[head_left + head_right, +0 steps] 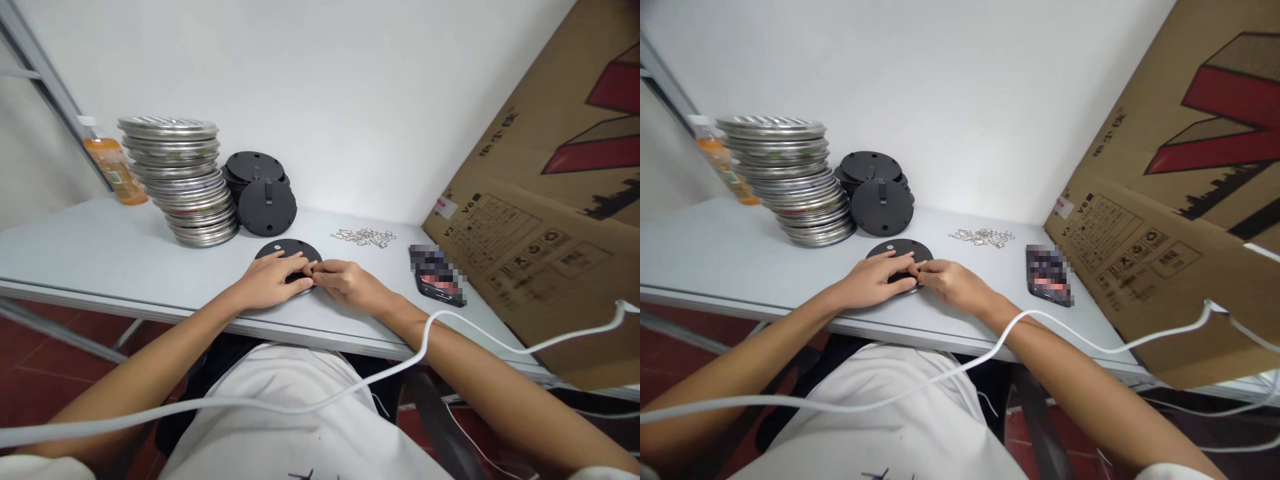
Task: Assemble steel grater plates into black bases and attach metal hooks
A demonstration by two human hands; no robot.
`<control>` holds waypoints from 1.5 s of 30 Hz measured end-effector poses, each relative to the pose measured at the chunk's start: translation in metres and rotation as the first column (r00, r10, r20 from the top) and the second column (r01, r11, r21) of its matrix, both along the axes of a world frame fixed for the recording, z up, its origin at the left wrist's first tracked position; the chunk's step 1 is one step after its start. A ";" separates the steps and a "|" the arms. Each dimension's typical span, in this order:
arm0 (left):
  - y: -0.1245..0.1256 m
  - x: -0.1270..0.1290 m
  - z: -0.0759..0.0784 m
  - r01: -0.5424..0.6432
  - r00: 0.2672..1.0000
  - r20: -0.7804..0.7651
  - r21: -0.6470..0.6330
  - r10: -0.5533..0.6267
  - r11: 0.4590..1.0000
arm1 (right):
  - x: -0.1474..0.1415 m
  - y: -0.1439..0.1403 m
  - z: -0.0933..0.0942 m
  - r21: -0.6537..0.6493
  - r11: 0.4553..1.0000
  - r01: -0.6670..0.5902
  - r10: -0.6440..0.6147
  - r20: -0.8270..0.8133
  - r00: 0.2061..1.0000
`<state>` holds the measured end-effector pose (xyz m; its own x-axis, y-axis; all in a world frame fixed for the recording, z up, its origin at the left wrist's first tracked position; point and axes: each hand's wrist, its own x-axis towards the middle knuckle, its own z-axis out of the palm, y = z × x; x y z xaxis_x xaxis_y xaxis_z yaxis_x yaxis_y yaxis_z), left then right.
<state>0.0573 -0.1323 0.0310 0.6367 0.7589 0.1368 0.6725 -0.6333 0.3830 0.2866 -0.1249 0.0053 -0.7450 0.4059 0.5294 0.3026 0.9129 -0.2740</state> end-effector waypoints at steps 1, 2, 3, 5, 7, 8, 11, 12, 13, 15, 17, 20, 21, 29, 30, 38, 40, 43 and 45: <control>0.000 0.000 0.000 0.000 1.000 0.005 0.003 0.000 1.000 | 0.000 0.000 -0.001 0.021 1.000 0.010 -0.010 0.003 1.000; 0.001 0.000 -0.001 -0.001 1.000 0.008 0.006 0.001 1.000 | 0.000 0.000 -0.002 0.040 0.999 0.019 -0.019 0.007 1.000; 0.001 0.001 -0.001 -0.001 1.000 0.010 0.007 0.001 1.000 | 0.000 0.000 -0.002 0.057 0.998 0.025 -0.026 0.008 1.000; 0.002 0.001 -0.001 0.002 1.000 0.011 -0.004 -0.002 1.000 | 0.001 0.000 -0.004 0.080 0.996 0.028 -0.029 0.008 1.000; 0.002 0.001 0.000 0.007 1.000 0.007 -0.028 -0.006 1.000 | 0.001 -0.001 -0.004 0.105 0.994 0.026 -0.027 0.011 1.000; 0.002 0.001 0.001 0.006 1.000 0.006 -0.038 -0.006 0.999 | 0.001 -0.001 -0.004 0.126 0.992 0.028 -0.030 0.014 0.999; 0.003 0.002 0.002 0.001 1.000 0.002 -0.049 -0.001 0.999 | 0.000 -0.002 -0.004 0.217 0.975 0.043 -0.052 0.032 0.998; 0.003 0.002 0.003 -0.001 1.000 0.000 -0.051 0.001 0.999 | 0.000 -0.003 -0.004 0.244 0.969 0.050 -0.062 0.044 0.997; 0.003 0.002 0.003 -0.003 1.000 -0.003 -0.053 0.002 0.999 | 0.000 -0.003 -0.004 0.267 0.962 0.054 -0.073 0.062 0.995; 0.003 0.003 0.004 -0.007 1.000 -0.009 -0.062 0.007 0.998 | 0.001 -0.002 -0.003 0.305 0.951 0.054 -0.093 0.115 0.989; 0.003 0.004 0.004 -0.017 1.000 -0.012 -0.066 0.016 0.998 | 0.002 0.000 -0.002 0.345 0.938 0.033 -0.103 0.186 0.977; 0.002 0.006 0.005 -0.036 0.999 -0.011 -0.057 0.035 0.998 | 0.006 0.005 0.004 0.410 0.912 -0.024 -0.107 0.294 0.950; 0.001 0.007 0.005 -0.048 0.999 -0.005 -0.047 0.048 0.998 | 0.007 0.006 0.006 0.425 0.904 -0.038 -0.111 0.321 0.941; -0.003 0.002 0.000 -0.080 0.995 0.055 -0.001 0.080 0.997 | 0.012 0.014 0.012 0.352 0.936 -0.008 -0.085 0.247 0.965; -0.003 0.002 -0.001 -0.092 0.994 0.059 0.011 0.092 0.996 | 0.013 0.015 0.011 0.313 0.949 0.025 -0.091 0.197 0.976; -0.008 0.002 -0.010 -0.107 0.994 0.048 0.106 0.103 0.989 | 0.025 0.011 0.013 -0.169 0.969 0.183 -0.190 -0.027 0.981; -0.008 0.001 -0.011 -0.108 0.993 0.048 0.118 0.103 0.987 | 0.024 0.007 0.016 -0.296 0.936 0.190 -0.207 -0.027 0.978; -0.007 0.000 -0.011 -0.101 0.994 0.052 0.122 0.095 0.987 | 0.021 0.004 0.016 -0.405 0.896 0.181 -0.213 -0.035 0.976; -0.007 0.000 -0.011 -0.088 0.996 0.045 0.121 0.083 0.989 | 0.019 0.003 0.015 -0.436 0.886 0.157 -0.179 -0.008 0.984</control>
